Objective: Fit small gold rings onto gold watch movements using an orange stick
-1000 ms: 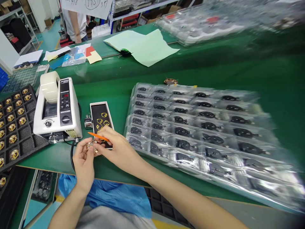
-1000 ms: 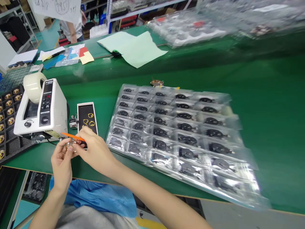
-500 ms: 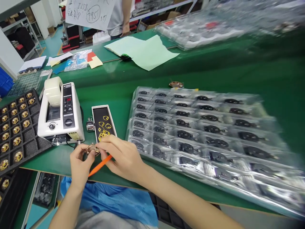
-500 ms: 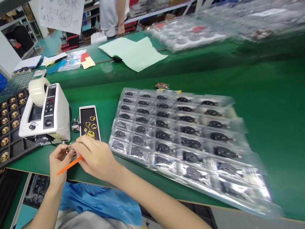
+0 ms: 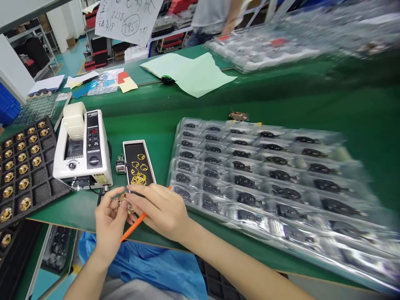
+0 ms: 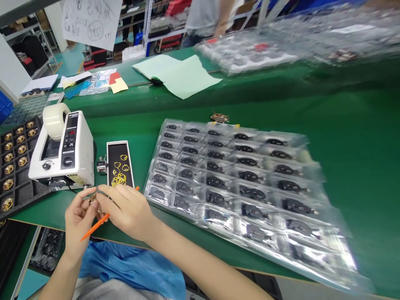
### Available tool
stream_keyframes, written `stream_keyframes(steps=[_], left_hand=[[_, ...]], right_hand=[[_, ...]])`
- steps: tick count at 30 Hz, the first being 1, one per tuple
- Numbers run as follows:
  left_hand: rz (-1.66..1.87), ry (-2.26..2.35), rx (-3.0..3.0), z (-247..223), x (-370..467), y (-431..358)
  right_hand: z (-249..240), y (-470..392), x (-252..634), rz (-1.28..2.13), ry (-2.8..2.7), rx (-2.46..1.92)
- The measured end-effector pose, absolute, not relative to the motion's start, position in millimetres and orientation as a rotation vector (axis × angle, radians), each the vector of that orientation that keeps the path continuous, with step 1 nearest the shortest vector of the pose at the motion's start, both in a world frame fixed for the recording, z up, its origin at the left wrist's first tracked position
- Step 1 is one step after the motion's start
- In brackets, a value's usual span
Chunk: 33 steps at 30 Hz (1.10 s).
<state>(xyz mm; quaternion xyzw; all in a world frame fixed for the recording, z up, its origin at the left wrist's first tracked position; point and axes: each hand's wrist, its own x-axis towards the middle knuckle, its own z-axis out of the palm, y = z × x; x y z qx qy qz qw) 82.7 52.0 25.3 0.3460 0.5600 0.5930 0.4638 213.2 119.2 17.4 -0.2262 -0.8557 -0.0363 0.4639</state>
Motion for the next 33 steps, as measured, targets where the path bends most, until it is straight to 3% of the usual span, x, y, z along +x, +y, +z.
stream_keyframes(steps=[16,33], left_hand=[[1.445,1.489,0.932,30,87,48],[1.458,1.469,0.979,26,87,43]], right_hand=[[11,124,217,-0.067,-2.121,-0.382],[5,115,209,-0.062,-2.048,-0.497]])
